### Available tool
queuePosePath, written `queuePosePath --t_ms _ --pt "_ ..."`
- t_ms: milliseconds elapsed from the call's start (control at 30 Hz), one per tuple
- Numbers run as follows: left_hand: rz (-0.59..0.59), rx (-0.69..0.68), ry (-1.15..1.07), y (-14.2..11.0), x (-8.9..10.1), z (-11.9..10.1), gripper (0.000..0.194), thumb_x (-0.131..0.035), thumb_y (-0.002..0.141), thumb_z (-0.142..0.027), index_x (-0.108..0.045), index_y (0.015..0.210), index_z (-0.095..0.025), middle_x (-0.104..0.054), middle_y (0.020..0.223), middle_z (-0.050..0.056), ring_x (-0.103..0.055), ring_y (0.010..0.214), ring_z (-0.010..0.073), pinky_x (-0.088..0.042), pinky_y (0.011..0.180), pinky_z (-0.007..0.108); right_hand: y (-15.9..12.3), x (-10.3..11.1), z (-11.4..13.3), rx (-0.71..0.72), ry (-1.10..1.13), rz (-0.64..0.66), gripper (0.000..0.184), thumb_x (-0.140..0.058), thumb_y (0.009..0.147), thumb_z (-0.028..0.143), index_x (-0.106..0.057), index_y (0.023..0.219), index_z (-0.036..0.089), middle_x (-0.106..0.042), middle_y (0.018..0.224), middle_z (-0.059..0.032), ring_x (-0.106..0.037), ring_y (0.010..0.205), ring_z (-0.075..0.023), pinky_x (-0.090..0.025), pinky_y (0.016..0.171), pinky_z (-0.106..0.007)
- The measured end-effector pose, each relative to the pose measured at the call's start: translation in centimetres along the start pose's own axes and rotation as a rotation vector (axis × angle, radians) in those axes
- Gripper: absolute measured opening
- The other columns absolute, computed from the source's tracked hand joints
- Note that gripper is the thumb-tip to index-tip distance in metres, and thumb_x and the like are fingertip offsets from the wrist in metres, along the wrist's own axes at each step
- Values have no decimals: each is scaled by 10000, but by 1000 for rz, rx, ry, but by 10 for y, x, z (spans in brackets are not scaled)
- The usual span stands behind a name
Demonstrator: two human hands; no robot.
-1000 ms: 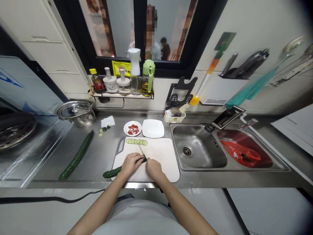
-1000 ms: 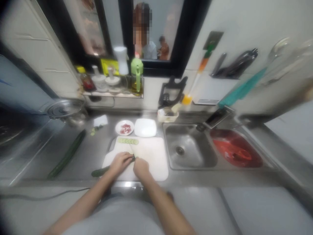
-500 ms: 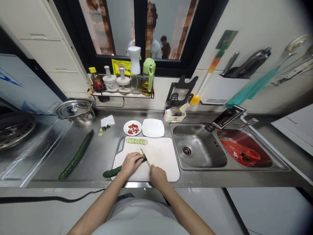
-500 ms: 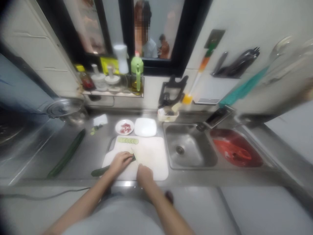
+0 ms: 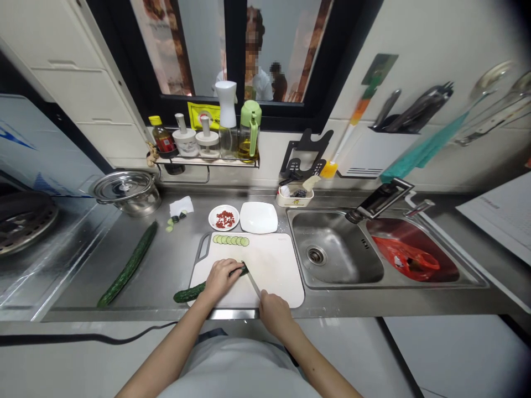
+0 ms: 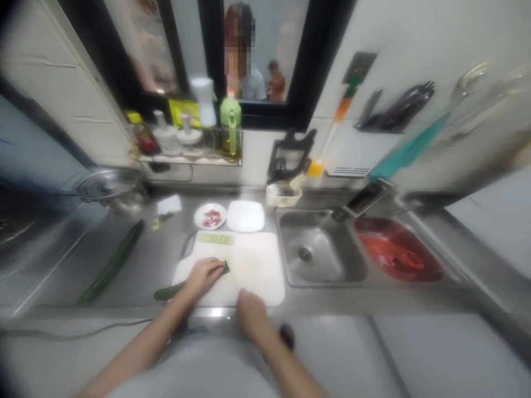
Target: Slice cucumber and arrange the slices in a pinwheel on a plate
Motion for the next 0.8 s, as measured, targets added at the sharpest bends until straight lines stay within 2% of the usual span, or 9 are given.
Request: queuePosePath --t_ms 400,633,800 --pt "2 9 36 0 -2 1 217 -550 888 -312 -714 1026 -274 -709 984 35 -624 908 181 -447 837 323 -12 -6 -10 -10 -11 35 343 -332 910 98 -609 1111 114 -686 1007 -170 -639 1011 -250 -430 766 -303" --pt "11 72 59 0 2 -3 246 -536 888 -338 -684 1055 -234 -708 1043 43 -627 963 201 -442 897 350 -17 13 -23 -5 -13 1 293 -374 921 180 -630 1053 131 -694 988 -145 -652 944 -254 -423 731 -301" --pt "-8 91 34 -2 4 -3 275 -490 912 -375 -681 1048 -231 -702 1045 43 -624 972 199 -455 906 343 -11 25 -33 -96 -73 -82 365 -320 952 202 -583 1204 186 -703 964 -118 -655 919 -239 -407 712 -296"
Point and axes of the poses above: each hand's wrist, its own y-axis towards the middle knuckle, its own x-axis out of the back of the hand, z = x × y, the point moved 4 cm from there along y, towards the middle knuckle
